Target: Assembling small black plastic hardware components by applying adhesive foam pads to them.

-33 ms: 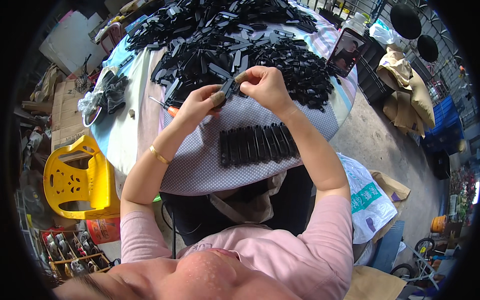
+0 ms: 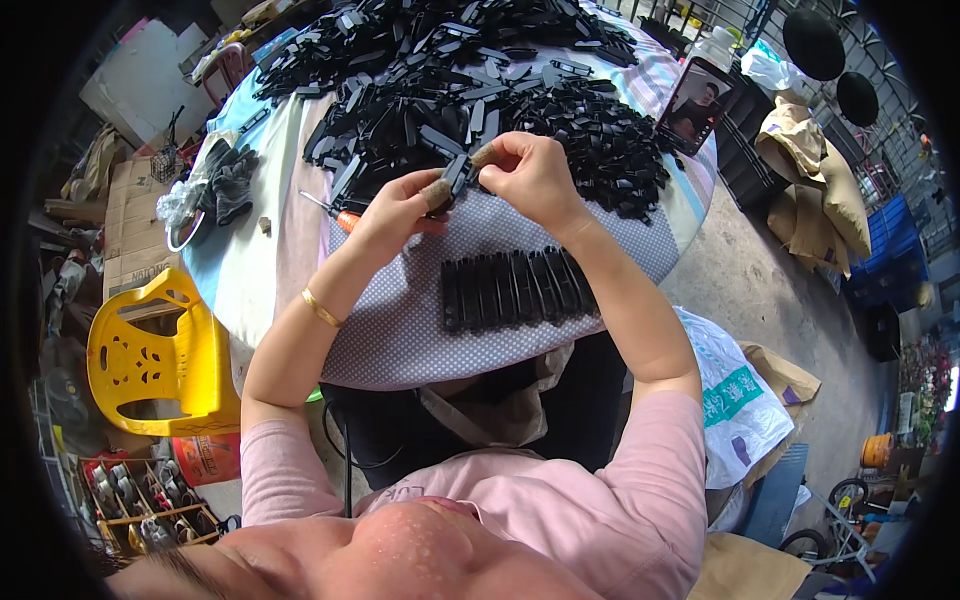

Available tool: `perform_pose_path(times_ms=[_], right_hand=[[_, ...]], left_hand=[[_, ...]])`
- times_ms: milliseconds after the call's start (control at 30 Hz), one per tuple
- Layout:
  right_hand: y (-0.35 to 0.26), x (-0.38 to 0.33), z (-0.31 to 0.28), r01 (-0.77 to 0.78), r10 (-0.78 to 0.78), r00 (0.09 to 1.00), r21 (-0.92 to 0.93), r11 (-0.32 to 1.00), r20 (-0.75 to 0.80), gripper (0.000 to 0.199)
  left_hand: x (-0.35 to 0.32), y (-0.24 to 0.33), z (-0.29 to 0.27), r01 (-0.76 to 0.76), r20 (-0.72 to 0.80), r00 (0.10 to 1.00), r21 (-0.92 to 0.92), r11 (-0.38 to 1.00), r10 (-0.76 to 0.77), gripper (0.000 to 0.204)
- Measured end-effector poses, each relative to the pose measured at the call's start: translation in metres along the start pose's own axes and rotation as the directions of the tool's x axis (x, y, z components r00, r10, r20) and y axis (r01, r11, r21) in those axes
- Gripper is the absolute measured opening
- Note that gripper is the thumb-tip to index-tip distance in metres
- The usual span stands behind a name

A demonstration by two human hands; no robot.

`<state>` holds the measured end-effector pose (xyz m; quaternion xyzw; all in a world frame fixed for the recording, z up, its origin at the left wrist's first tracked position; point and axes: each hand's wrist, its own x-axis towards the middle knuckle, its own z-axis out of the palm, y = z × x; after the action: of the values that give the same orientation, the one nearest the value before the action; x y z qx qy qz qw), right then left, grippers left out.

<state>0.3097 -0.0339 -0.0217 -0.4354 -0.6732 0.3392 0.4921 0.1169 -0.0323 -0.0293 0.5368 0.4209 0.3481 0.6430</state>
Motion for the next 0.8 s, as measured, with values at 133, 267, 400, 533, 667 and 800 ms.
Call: perform_pose_path(times_ms=[133, 267, 400, 533, 667, 800], right_hand=[[0.001, 0.001, 0.003, 0.140, -0.150, 0.988, -0.249, 0.958, -0.022, 0.007], [0.009, 0.004, 0.001, 0.128, -0.137, 0.990, -0.230, 0.965, -0.023, 0.007], [-0.004, 0.002, 0.004, 0.206, -0.236, 0.969, -0.282, 0.937, -0.076, 0.005], [-0.006, 0.000, 0.004, 0.325, -0.360, 0.933, -0.406, 0.854, -0.008, 0.004], [-0.012, -0.002, 0.000, 0.431, -0.427, 0.900, -0.345, 0.834, 0.091, 0.007], [-0.010, -0.002, -0.008, 0.395, -0.373, 0.919, -0.302, 0.868, 0.132, 0.012]], left_hand=[[-0.001, -0.001, 0.004, 0.103, 0.072, 0.994, -0.325, 0.940, -0.084, 0.026], [-0.002, 0.008, 0.002, 0.095, 0.089, 0.994, -0.322, 0.942, -0.070, 0.024], [-0.002, 0.004, 0.002, 0.011, 0.178, 0.980, -0.494, 0.869, 0.089, 0.020], [0.001, -0.002, 0.000, -0.024, 0.138, 0.983, -0.563, 0.826, 0.123, 0.020], [0.001, 0.001, -0.004, -0.017, 0.138, 0.983, -0.598, 0.801, 0.124, 0.019], [0.001, 0.006, -0.004, -0.008, 0.149, 0.983, -0.539, 0.842, 0.105, 0.024]])
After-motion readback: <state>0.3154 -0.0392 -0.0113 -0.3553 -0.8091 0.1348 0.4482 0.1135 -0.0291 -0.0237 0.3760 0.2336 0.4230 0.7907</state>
